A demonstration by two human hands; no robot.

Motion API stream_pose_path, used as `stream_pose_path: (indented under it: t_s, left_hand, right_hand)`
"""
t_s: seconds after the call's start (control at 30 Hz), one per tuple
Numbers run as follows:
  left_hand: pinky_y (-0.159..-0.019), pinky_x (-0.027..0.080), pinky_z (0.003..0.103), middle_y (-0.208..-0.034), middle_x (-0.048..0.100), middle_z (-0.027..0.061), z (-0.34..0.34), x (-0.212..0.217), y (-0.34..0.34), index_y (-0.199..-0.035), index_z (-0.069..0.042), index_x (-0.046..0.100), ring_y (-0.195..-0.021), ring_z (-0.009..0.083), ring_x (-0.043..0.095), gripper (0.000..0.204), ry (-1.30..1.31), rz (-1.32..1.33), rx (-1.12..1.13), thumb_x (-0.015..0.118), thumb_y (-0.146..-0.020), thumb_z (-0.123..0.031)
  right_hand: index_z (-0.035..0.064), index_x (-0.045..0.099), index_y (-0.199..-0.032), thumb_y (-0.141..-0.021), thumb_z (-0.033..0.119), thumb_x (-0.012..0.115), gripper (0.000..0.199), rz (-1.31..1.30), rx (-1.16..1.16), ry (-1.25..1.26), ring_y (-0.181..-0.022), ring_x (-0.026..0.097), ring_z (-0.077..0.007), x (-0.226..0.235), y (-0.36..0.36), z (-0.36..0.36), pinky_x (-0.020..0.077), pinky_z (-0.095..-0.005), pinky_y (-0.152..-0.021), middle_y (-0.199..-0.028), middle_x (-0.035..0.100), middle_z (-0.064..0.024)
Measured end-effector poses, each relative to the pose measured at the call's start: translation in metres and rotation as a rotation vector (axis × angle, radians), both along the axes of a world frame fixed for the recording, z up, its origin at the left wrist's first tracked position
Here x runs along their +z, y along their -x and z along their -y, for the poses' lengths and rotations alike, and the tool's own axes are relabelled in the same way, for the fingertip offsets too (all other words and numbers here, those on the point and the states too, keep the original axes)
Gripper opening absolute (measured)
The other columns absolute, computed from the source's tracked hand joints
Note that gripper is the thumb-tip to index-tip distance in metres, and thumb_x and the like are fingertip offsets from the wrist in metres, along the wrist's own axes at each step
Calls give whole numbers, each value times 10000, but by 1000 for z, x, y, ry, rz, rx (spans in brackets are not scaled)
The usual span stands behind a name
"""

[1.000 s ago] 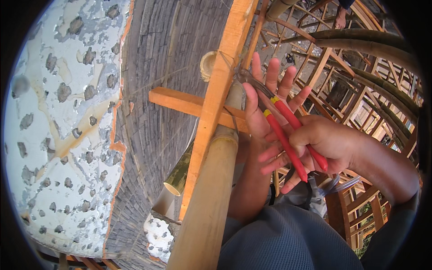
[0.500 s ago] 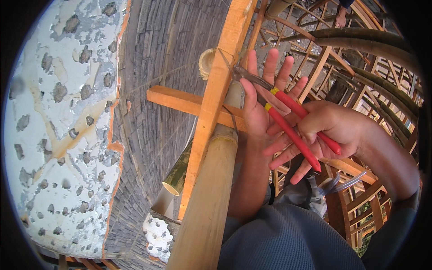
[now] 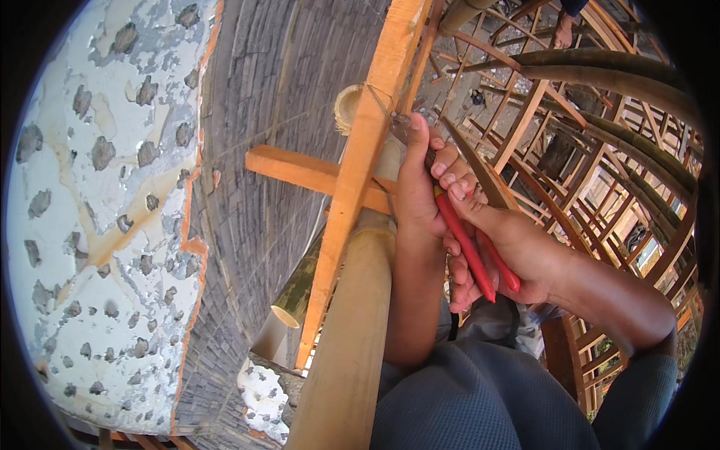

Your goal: The person uses pliers to tighten wire ties securing bamboo poles to a wooden frame. They then pick up a long metal rod and a wooden plank, positioning them within the scaffolding structure.

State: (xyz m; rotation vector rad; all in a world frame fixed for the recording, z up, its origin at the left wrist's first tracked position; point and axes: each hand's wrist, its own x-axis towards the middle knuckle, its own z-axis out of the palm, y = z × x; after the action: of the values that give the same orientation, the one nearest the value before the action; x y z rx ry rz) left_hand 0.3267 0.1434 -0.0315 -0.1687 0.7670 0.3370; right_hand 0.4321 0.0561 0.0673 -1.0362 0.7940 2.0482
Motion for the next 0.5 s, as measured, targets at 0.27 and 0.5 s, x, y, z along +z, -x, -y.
stream_pose_path:
  t_s: [0.27, 0.5]
  left_hand:
    - [-488, 462, 300, -585, 377, -40, 2, 12, -21, -868, -133, 471, -484, 108, 420, 503, -67, -267, 14, 688, -950, -579]
    - [-516, 456, 310, -575, 368, -39, 2, 33, -29, -820, -151, 472, -499, 126, 423, 517, 56, -352, 75, 658, -955, -614]
  right_hand:
    - [-33, 630, -969, -997, 739, 418, 800, 266, 316, -74, -633, 651, -192, -2, -10, -1, 549, -313, -493, -800, 640, -105]
    - [-21, 603, -902, -985, 781, 373, 839, 272, 354, -3, -542, 578, -207, -3, -16, 3, 498, -340, -501, -719, 572, -110]
